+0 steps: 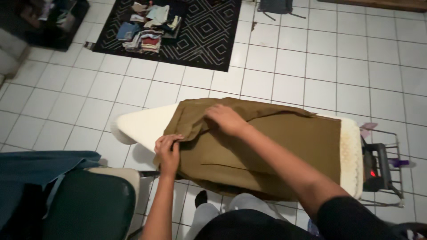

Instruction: The person irons a brown jacket on an ironing board. They smooth the fabric with their hands, use an iron to press the jacket, and reposition the garment to cover different areas.

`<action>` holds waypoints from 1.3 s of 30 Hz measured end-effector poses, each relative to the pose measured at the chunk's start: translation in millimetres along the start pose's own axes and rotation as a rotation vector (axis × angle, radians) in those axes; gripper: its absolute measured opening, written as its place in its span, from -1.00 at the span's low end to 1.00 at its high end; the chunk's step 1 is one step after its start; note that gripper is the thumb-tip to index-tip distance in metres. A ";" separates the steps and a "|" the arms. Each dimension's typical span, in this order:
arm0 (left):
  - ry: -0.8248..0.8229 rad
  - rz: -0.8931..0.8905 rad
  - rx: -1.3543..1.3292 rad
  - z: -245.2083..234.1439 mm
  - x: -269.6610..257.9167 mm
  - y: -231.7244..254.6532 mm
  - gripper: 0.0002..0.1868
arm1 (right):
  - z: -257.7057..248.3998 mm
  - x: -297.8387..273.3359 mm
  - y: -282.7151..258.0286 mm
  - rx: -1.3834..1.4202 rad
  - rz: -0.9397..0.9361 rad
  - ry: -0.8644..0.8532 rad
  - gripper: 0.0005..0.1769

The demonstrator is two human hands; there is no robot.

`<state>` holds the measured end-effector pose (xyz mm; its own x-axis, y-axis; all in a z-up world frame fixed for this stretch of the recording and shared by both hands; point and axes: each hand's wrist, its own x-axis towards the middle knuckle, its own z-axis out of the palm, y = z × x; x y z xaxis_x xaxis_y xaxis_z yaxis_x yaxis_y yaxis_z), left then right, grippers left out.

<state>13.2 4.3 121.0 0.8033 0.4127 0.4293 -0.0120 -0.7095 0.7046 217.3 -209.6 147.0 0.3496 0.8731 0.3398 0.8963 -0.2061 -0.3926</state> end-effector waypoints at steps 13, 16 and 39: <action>0.124 -0.140 -0.147 -28.8 28.6 -38.2 -0.79 | -44.9 -17.5 138.9 -0.736 0.536 -0.905 -0.65; 0.062 -0.138 -0.167 -32.1 25.7 -45.7 -0.78 | -90.7 -106.7 154.1 -0.739 0.797 -0.849 -0.65; -0.334 0.118 0.006 -28.8 -5.4 -67.0 -0.81 | -62.8 -404.2 -106.0 -0.538 1.412 0.391 -0.80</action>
<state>-7.5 66.1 87.8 0.9470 0.1191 0.2983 -0.1134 -0.7449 0.6575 -1.9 -568.5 104.9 0.9314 -0.3040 0.1999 -0.2483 -0.9327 -0.2616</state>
